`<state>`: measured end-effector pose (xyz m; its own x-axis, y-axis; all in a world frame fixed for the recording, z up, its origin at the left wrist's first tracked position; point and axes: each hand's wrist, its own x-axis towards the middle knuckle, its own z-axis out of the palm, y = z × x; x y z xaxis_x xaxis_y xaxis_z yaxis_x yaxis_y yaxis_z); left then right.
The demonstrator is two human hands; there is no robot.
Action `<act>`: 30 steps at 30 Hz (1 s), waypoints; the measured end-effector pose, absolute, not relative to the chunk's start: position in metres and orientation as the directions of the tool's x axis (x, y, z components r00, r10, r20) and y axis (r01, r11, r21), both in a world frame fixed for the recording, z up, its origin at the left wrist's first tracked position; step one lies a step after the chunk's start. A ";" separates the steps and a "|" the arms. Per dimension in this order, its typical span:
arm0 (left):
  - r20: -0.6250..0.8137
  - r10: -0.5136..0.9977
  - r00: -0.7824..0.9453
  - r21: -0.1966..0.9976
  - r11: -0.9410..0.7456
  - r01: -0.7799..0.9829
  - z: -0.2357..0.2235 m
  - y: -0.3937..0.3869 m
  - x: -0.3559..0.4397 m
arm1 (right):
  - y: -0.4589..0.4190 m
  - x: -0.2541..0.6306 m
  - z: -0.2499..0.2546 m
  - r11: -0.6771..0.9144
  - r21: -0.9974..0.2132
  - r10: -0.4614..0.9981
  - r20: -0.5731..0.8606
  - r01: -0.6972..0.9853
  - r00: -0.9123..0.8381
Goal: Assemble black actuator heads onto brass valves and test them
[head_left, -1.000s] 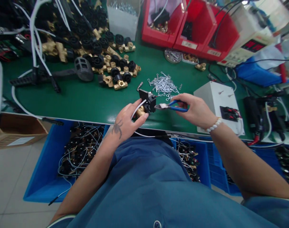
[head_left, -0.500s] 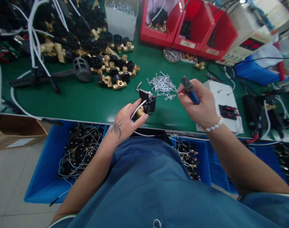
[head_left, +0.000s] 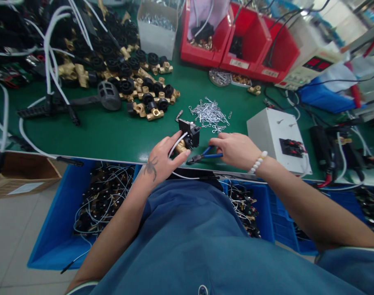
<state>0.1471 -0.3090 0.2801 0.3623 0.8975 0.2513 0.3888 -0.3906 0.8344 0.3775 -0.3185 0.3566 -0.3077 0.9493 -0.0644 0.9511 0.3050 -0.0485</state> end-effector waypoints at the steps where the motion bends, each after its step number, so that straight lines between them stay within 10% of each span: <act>1: 0.251 0.899 0.358 0.842 -0.386 0.378 0.280 -0.309 0.147 | -0.318 0.378 0.355 0.331 -0.059 0.940 -0.071 0.942 -0.334; 8: 0.254 0.903 0.347 0.858 -0.376 0.350 0.280 -0.308 0.145 | -0.314 0.394 0.363 0.261 -0.130 0.962 -0.051 0.957 -0.269; 13: 0.258 0.905 0.339 0.842 -0.382 0.380 0.279 -0.309 0.147 | -0.316 0.397 0.366 0.252 -0.394 0.964 0.185 0.884 -0.193; 19: 0.255 0.903 0.345 0.838 -0.385 0.388 0.281 -0.309 0.146 | -0.319 0.377 0.355 0.264 -0.031 0.965 0.018 0.964 -0.263; 25: 0.239 0.912 0.334 0.867 -0.355 0.349 0.282 -0.309 0.145 | -0.318 0.379 0.360 0.220 -0.365 0.962 0.233 0.905 -0.140; 30: 0.235 0.913 0.334 0.860 -0.356 0.366 0.282 -0.309 0.146 | -0.317 0.377 0.357 0.179 -0.134 0.984 0.002 0.975 -0.181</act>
<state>0.1455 -0.3092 0.2816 0.3336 0.9128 0.2354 0.3664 -0.3557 0.8598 0.3768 -0.3168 0.3572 -0.1806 0.9836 0.0020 0.9746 0.1792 -0.1343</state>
